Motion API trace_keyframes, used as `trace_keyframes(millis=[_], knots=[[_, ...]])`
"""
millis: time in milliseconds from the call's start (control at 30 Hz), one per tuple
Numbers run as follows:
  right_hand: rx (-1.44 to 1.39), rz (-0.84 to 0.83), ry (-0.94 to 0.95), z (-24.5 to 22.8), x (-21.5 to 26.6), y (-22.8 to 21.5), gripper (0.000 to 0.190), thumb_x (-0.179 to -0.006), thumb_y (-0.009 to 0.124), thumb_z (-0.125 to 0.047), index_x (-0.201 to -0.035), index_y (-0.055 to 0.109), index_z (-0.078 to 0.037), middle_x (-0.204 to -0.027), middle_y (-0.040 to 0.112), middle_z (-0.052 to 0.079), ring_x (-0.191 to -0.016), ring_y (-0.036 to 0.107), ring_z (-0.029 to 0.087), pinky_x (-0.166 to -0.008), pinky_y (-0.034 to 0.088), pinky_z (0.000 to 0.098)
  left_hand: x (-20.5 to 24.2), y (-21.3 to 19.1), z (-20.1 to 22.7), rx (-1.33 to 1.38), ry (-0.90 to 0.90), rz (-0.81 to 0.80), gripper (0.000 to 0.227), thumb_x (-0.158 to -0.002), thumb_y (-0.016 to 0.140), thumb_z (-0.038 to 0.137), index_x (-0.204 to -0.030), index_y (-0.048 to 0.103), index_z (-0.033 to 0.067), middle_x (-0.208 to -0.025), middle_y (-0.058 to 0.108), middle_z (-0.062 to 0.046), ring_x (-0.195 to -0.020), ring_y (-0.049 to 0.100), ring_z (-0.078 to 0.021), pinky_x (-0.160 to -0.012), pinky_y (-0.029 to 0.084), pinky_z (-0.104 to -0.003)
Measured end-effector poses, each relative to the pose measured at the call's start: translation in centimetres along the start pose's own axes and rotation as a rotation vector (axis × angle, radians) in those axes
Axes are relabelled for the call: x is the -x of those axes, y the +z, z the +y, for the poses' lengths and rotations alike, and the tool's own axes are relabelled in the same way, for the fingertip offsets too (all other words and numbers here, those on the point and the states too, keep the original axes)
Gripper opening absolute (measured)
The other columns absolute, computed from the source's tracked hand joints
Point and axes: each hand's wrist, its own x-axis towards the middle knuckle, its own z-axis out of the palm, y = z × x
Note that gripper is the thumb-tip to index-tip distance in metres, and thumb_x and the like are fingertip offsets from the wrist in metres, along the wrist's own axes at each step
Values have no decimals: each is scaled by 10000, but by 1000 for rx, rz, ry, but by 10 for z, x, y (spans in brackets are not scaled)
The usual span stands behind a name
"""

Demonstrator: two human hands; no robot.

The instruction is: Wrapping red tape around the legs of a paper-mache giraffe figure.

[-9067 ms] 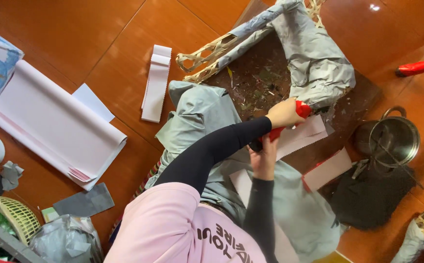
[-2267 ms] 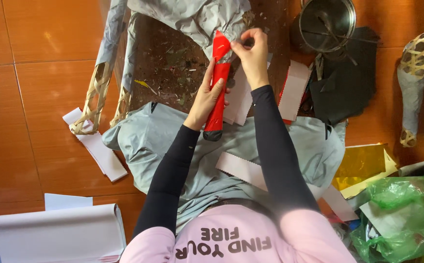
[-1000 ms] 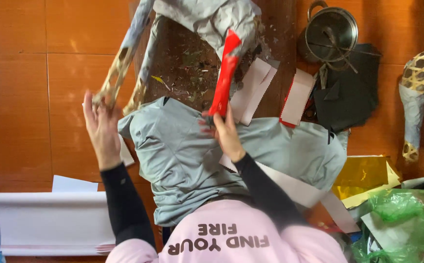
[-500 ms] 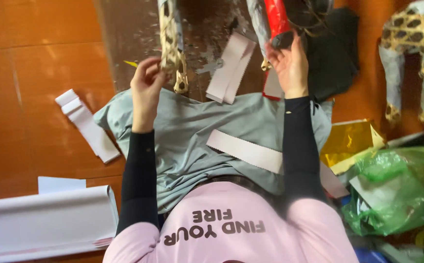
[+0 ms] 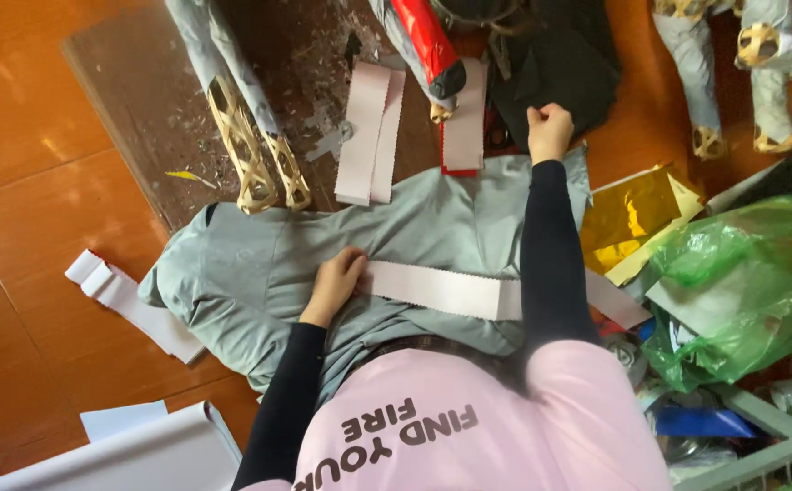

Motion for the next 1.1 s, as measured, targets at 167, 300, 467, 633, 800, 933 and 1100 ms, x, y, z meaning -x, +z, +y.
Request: trace_keyframes(millis=[167, 300, 467, 633, 800, 933, 1100], knots=[[138, 137, -361, -42, 9, -4, 409, -922, 781, -193, -1241, 648, 24, -1185, 630, 309, -1056, 605, 456, -905, 515, 525, -16, -2, -28, 339, -66, -74, 228, -1059, 529, 207, -1158, 639, 34, -715, 693, -82, -540, 677, -146, -444, 509, -274], [437, 50, -548, -30, 0, 28, 519, -917, 799, -299, -1373, 641, -108, -1309, 542, 381, -1192, 527, 550, -937, 454, 636, -22, 3, -34, 365, -88, -60, 218, -1064, 520, 216, -1127, 639, 43, -680, 667, -87, -505, 663, -166, -403, 468, -281], [130, 143, -367, -18, -17, 15, 257, -1000, 754, -162, -1239, 674, -110, -1143, 742, 187, -1080, 703, 360, -994, 557, 442, -20, 2, -20, 347, -72, -55, 221, -1051, 517, 217, -1127, 637, 48, -687, 679, -77, -517, 695, -180, -403, 470, -286], [-150, 398, -420, -15, -15, -16, 609, -764, 784, 32, -1316, 530, 76, -1076, 680, 240, -928, 673, 370, -841, 528, 461, -27, 8, -25, 305, -18, -54, 223, -1048, 521, 224, -1119, 643, 51, -683, 684, -73, -519, 700, -174, -413, 513, -297], [-164, 375, -222, 20, -41, -13, 125, -991, 712, -24, -1110, 730, 7, -1055, 767, 151, -939, 735, 302, -924, 591, 401, -21, 5, -13, 288, 46, -46, 226, -1049, 523, 199, -1069, 639, 6, -660, 690, -110, -482, 701, -214, -401, 517, -327], [97, 572, -642, -74, 1, -65, 104, -821, 765, 58, -919, 757, 24, -996, 729, 202, -914, 676, 369, -834, 540, 452, -20, 2, -6, 319, 77, -61, 224, -1050, 517, 190, -1074, 636, 2, -669, 691, -117, -485, 708, -223, -403, 530, -330], [-196, 268, -217, -55, -17, -85, 126, -866, 718, 10, -987, 683, 12, -982, 703, 131, -931, 636, 253, -930, 533, 389, -28, 4, -15, 342, 65, -76, 233, -1040, 520, 200, -1087, 636, 3, -663, 685, -126, -484, 703, -228, -384, 525, -336]])
